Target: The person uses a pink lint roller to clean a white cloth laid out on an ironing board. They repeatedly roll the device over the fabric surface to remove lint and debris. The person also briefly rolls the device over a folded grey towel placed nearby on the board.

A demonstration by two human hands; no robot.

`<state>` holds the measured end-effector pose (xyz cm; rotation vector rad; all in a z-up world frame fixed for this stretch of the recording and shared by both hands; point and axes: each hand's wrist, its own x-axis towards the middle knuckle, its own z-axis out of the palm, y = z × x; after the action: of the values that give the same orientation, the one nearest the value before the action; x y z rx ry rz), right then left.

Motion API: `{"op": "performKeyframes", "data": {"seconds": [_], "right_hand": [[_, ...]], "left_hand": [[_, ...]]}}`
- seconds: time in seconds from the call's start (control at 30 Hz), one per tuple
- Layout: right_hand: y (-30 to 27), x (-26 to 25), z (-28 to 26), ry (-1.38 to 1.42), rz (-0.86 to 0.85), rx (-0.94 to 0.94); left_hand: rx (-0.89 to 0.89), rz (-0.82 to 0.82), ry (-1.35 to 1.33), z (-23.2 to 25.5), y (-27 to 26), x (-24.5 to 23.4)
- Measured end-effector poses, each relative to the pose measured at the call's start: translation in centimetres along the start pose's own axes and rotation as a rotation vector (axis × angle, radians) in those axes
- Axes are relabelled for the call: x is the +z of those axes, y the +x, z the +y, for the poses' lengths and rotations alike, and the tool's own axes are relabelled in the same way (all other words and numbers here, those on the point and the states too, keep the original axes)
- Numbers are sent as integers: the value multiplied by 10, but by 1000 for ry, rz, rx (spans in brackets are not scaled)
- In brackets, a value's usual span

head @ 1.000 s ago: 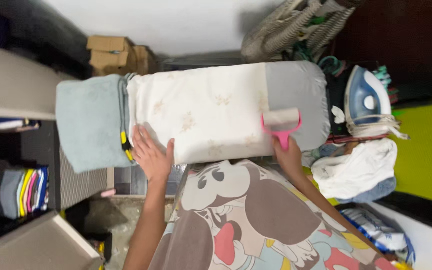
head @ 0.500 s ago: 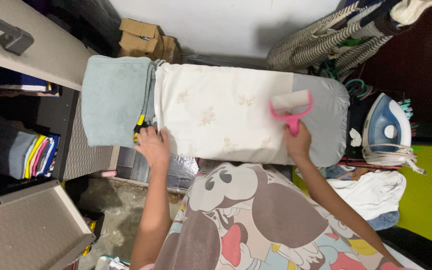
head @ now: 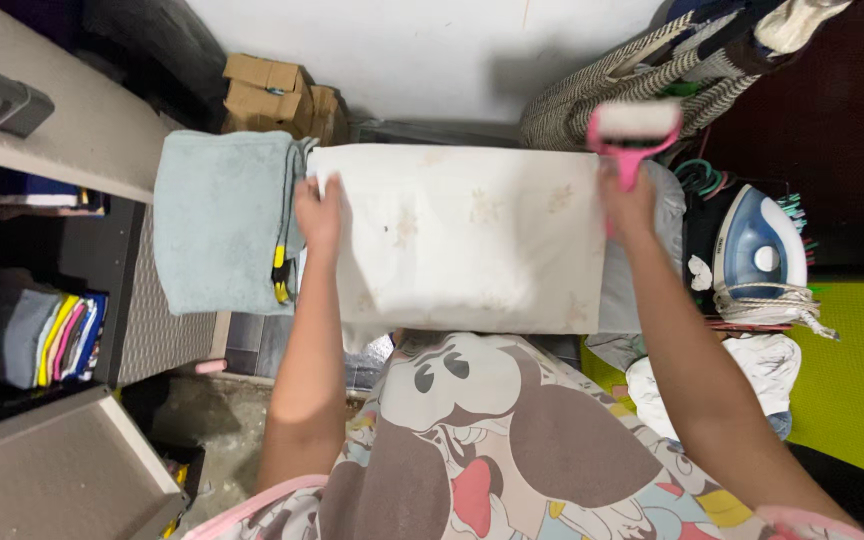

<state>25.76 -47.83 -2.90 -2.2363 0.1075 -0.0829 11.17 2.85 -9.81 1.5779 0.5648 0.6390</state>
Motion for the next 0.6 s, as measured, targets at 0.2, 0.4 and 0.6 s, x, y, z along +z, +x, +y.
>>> {"op": "performKeyframes", "data": {"seconds": [0.2,0.4,0.6], "right_hand": [[-75,-8,20,51,-97,101],[-100,-27,42,-16,-12,48],[-146,-45,-22,-194,-88,-159]], "left_hand": [[-82,-21,732,21,-82,-49],[-285,33,676,64,-118,-62],[-195,62,669,73,-129,-64]]}}
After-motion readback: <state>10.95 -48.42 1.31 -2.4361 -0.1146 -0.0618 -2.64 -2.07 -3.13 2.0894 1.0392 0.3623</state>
